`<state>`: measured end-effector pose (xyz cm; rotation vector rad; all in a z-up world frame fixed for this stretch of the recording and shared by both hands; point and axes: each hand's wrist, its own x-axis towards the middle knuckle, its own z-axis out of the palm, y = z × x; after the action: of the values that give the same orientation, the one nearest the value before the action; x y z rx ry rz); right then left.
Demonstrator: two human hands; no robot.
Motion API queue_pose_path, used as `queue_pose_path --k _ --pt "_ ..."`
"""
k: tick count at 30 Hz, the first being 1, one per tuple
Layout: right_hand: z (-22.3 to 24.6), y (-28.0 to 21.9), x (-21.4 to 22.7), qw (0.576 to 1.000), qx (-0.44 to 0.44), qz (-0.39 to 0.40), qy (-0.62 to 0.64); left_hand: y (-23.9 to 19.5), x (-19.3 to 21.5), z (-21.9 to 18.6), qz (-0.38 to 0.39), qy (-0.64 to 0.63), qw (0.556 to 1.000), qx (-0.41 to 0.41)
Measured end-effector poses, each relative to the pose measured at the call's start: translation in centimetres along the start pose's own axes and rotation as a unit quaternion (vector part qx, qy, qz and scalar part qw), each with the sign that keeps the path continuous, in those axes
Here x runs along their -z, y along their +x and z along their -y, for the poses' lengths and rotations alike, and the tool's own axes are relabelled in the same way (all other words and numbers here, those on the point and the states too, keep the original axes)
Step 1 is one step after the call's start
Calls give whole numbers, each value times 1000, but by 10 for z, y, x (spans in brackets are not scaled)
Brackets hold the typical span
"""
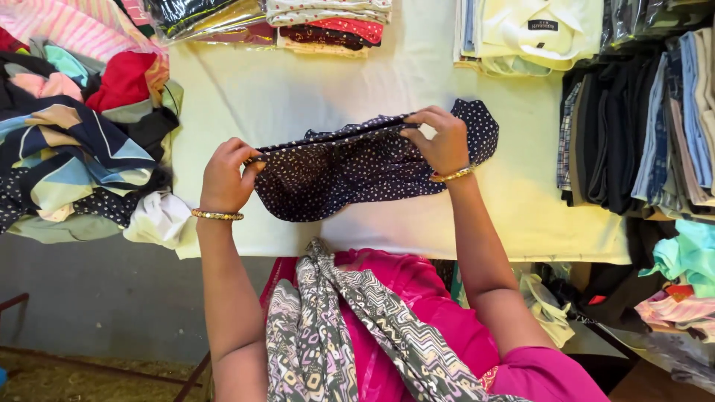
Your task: The person folds a dark blue polka-dotted garment on a table, smoothing it out and stacking it. They then pick up a light-colored polka-dotted garment, unfold it, and fold it neatly on the same surface.
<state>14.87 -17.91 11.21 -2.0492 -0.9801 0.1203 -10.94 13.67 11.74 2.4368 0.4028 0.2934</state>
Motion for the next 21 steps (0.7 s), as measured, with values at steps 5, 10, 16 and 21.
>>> queue_pose_path --k 5,10,16,21 --pt "-22 -11 30 980 -51 52 187 -12 27 -16 35 -224 974 -1" --pt "10 29 -1 957 -71 26 280 -5 -25 17 -50 -253 945 199" --pt "115 32 -65 996 36 -58 62 16 -43 -64 -149 -380 893 188" --pt "136 7 -97 985 100 16 140 10 -30 -79 -8 -557 807 193"
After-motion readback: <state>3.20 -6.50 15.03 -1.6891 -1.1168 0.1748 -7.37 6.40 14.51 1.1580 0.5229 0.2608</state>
